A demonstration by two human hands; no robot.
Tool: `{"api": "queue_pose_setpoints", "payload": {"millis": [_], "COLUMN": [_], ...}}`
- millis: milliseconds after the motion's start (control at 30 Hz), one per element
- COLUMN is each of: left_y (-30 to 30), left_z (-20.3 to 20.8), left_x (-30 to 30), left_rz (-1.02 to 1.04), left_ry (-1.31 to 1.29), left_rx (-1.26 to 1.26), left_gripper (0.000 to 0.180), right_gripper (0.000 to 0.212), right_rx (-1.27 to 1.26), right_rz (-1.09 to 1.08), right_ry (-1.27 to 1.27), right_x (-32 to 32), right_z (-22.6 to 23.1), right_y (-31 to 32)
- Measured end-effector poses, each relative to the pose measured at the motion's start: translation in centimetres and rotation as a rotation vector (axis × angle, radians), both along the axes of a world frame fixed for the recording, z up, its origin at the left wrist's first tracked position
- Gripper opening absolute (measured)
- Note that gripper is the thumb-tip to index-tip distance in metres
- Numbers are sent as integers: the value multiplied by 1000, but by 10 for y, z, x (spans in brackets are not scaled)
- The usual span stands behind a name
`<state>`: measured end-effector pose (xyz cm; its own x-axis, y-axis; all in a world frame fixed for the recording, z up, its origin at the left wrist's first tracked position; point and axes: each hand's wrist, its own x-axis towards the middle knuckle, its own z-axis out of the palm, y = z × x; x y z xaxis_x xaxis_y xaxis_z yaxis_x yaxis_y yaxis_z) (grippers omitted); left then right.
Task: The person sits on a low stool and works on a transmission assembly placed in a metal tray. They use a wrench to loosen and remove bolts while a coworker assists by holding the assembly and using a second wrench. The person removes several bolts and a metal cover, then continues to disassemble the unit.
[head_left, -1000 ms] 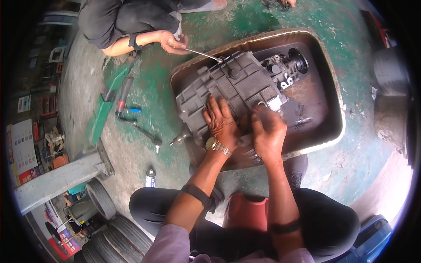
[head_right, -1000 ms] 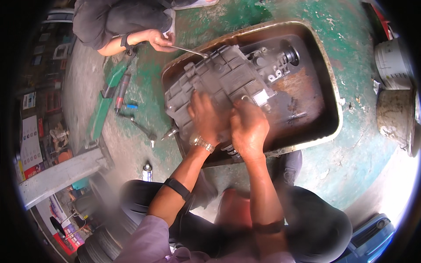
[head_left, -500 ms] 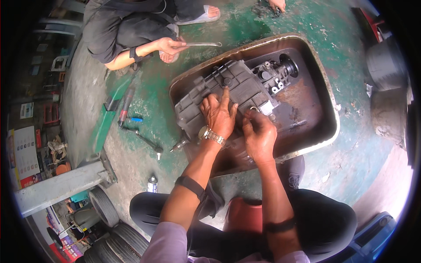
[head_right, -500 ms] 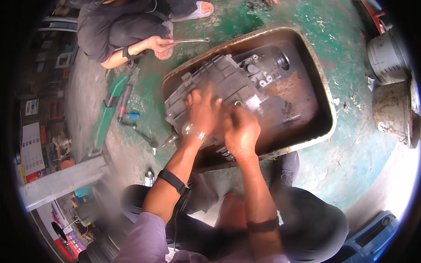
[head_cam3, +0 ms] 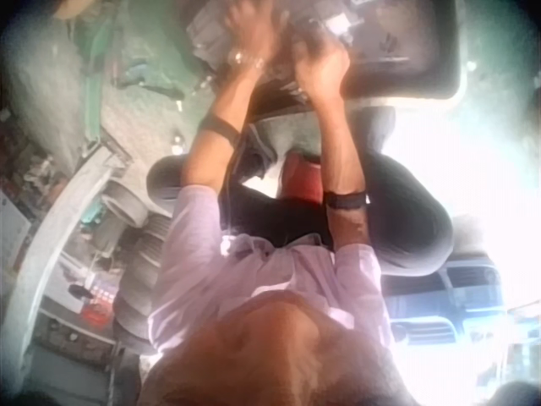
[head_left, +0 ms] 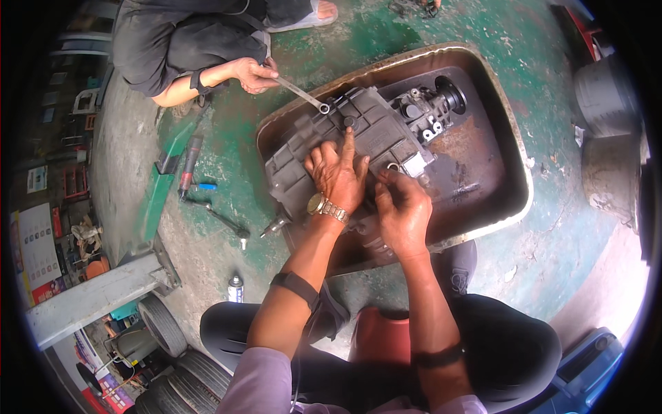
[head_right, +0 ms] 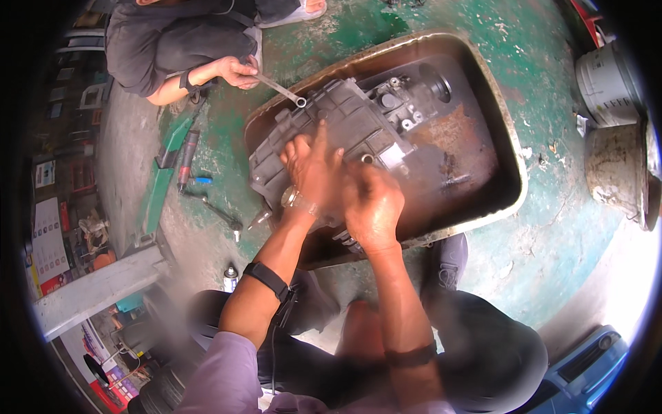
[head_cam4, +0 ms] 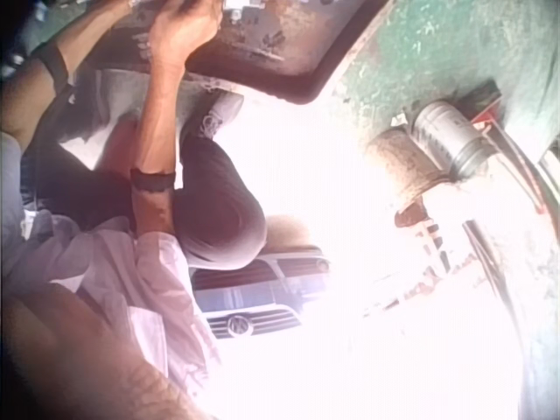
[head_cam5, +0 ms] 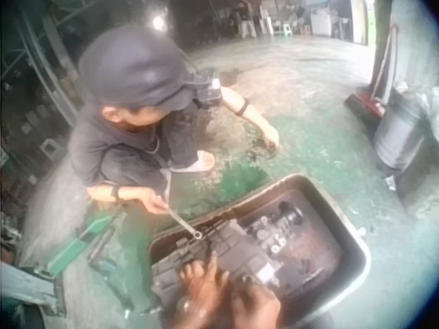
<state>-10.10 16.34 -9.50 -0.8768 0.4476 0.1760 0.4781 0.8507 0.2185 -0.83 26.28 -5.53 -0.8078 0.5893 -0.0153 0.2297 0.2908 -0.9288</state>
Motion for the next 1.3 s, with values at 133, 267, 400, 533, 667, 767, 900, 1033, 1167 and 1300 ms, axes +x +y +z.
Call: {"api": "queue_pose_setpoints", "payload": {"millis": [133, 267, 400, 533, 667, 767, 900, 1033, 1167, 1300], "left_y": [-2, -2, -3, -3, -2, -2, -1, -1, -1, -2], "left_z": [-3, -5, -5, -5, -5, -3, -1, -1, -3, -4], "left_x": [0, 0, -1, -1, -1, 0, -1, 1, -1, -1], "left_rz": [-2, 8, -5, -7, -5, 4, 5, 12, 5, -1], "left_ry": [19, 24, 34, 45, 41, 18, 14, 18, 25, 27], "left_rx": [36, 60, 46, 47, 37, 45, 38, 49, 42, 29], "left_gripper": [62, 57, 53, 52, 51, 51, 51, 50, 50, 50], "right_gripper": [20, 20, 19, 20, 20, 19, 19, 19, 20, 18], "right_rx": [-22, -19, -6, 8, -8, 1, -27, -30, -56, -13], "right_rz": [1, -9, 3, 0, -1, 10, 7, 16, -2, -4], "right_ry": [-17, 3, -4, -16, -7, -18, -19, -39, -23, -8], "right_x": [1, 0, 1, 1, 0, 1, 0, 0, 0, 1], "right_z": [0, 0, 1, 1, 1, 1, 2, 2, 0, -3], "right_y": [0, 0, 0, 0, -1, 0, -1, -1, -1, -2]}}
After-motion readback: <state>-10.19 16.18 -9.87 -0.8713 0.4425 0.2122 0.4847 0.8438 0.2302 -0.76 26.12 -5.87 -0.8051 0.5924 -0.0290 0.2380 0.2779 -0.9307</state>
